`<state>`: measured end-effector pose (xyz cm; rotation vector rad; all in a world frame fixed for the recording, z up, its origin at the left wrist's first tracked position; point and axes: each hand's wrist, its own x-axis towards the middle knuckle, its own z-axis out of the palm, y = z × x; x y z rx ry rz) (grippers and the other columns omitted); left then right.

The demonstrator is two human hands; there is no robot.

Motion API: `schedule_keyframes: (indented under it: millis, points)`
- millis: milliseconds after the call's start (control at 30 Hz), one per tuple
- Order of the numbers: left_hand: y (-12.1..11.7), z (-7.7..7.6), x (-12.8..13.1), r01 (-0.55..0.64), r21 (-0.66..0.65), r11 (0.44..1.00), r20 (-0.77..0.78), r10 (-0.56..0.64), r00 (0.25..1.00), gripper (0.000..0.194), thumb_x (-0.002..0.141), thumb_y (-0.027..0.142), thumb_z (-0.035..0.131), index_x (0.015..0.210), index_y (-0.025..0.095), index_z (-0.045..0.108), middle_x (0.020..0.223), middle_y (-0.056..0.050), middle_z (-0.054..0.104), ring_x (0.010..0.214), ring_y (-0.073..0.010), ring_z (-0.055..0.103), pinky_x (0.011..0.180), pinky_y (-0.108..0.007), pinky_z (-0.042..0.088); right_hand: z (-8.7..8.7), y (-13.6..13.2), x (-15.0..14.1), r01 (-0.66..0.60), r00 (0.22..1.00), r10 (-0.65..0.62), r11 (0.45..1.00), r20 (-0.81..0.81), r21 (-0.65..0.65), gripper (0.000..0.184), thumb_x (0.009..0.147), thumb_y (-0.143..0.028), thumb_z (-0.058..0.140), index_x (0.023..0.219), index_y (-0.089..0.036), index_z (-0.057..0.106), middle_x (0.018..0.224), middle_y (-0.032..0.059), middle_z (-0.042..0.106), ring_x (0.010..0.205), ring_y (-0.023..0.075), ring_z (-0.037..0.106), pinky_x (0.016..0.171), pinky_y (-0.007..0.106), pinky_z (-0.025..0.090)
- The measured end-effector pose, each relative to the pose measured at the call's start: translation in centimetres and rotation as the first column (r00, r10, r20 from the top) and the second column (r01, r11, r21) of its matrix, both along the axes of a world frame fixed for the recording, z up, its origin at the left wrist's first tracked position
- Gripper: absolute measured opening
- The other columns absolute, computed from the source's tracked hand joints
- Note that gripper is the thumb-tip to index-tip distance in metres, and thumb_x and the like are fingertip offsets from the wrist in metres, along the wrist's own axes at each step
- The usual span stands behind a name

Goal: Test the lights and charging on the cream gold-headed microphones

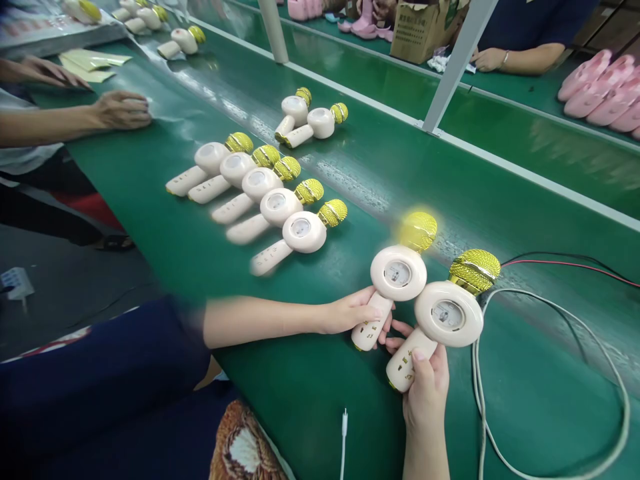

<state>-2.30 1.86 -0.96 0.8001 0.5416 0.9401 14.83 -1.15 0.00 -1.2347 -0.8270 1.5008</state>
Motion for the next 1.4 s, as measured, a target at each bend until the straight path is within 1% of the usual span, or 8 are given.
schedule_keyframes:
  millis: [133, 400, 567, 833, 1000, 1133, 1400]
  points:
    - [0.03, -0.17, 0.08, -0.003, 0.004, 1.000, 0.007, 0.003, 1.000, 0.042, 0.078, 0.045, 0.066, 0.099, 0.017, 0.043, 0.079, 0.000, 0.060, 0.063, -0.0125, 0.061, 0.064, -0.031, 0.049, -0.01, 0.02, -0.06, 0.013, 1.000, -0.013, 1.000, -0.005, -0.014, 0.037, 0.071, -0.034, 0.068, 0.102, -0.017, 0.058, 0.091, 0.0088, 0.074, 0.065, 0.0180, 0.068, 0.060, 0.031, 0.058]
    - [-0.03, -0.01, 0.00, 0.005, -0.046, 0.999, -0.002, -0.005, 1.000, 0.044, 0.076, 0.045, 0.068, 0.098, 0.018, 0.042, 0.079, 0.001, 0.059, 0.063, -0.0115, 0.061, 0.060, -0.028, 0.048, 0.15, 0.08, 0.09, 0.021, 1.000, -0.021, 1.000, -0.009, -0.018, 0.040, 0.068, -0.037, 0.073, 0.100, -0.017, 0.059, 0.089, 0.0080, 0.074, 0.064, 0.0176, 0.068, 0.061, 0.031, 0.059]
    - [-0.04, 0.03, -0.05, 0.004, -0.028, 1.000, 0.007, -0.003, 1.000, 0.042, 0.077, 0.045, 0.068, 0.097, 0.017, 0.043, 0.079, 0.001, 0.059, 0.062, -0.0114, 0.061, 0.058, -0.026, 0.048, 0.37, 0.08, -0.13, 0.028, 1.000, -0.028, 0.999, -0.007, -0.025, 0.042, 0.066, -0.039, 0.074, 0.099, -0.017, 0.059, 0.087, 0.0070, 0.074, 0.064, 0.0169, 0.068, 0.061, 0.030, 0.059]
    - [-0.01, -0.13, -0.02, 0.003, -0.018, 1.000, 0.017, -0.003, 1.000, 0.042, 0.078, 0.044, 0.068, 0.098, 0.017, 0.043, 0.078, 0.001, 0.059, 0.061, -0.0109, 0.061, 0.056, -0.025, 0.048, 0.31, 0.24, -0.21, 0.024, 1.000, -0.024, 0.999, 0.002, -0.026, 0.041, 0.067, -0.038, 0.073, 0.099, -0.018, 0.057, 0.087, 0.0060, 0.074, 0.064, 0.0176, 0.068, 0.059, 0.031, 0.059]
    - [0.08, 0.04, 0.00, 0.002, 0.000, 1.000, 0.023, -0.002, 1.000, 0.042, 0.077, 0.045, 0.068, 0.096, 0.017, 0.043, 0.078, 0.001, 0.060, 0.061, -0.0106, 0.062, 0.058, -0.026, 0.048, 0.18, 0.15, 0.00, 0.015, 1.000, -0.015, 1.000, 0.001, -0.021, 0.041, 0.068, -0.037, 0.072, 0.101, -0.018, 0.057, 0.088, 0.0068, 0.074, 0.064, 0.0183, 0.068, 0.060, 0.033, 0.059]
    - [0.00, 0.16, -0.02, 0.002, -0.025, 1.000, 0.016, -0.002, 1.000, 0.047, 0.076, 0.048, 0.070, 0.098, 0.017, 0.043, 0.078, 0.001, 0.060, 0.063, -0.0117, 0.062, 0.060, -0.027, 0.049, 0.10, 0.21, 0.01, 0.029, 1.000, -0.029, 0.999, 0.004, -0.024, 0.041, 0.066, -0.035, 0.072, 0.100, -0.018, 0.057, 0.086, 0.0078, 0.075, 0.061, 0.0200, 0.068, 0.056, 0.035, 0.058]
    - [0.09, -0.07, 0.00, 0.004, -0.048, 0.999, 0.012, -0.003, 1.000, 0.049, 0.074, 0.048, 0.071, 0.099, 0.017, 0.044, 0.078, 0.000, 0.060, 0.061, -0.0123, 0.062, 0.060, -0.030, 0.051, 0.37, 0.07, -0.10, 0.033, 0.999, -0.033, 0.999, 0.008, -0.032, 0.038, 0.067, -0.036, 0.072, 0.098, -0.018, 0.059, 0.086, 0.0068, 0.073, 0.062, 0.0182, 0.066, 0.054, 0.030, 0.054]
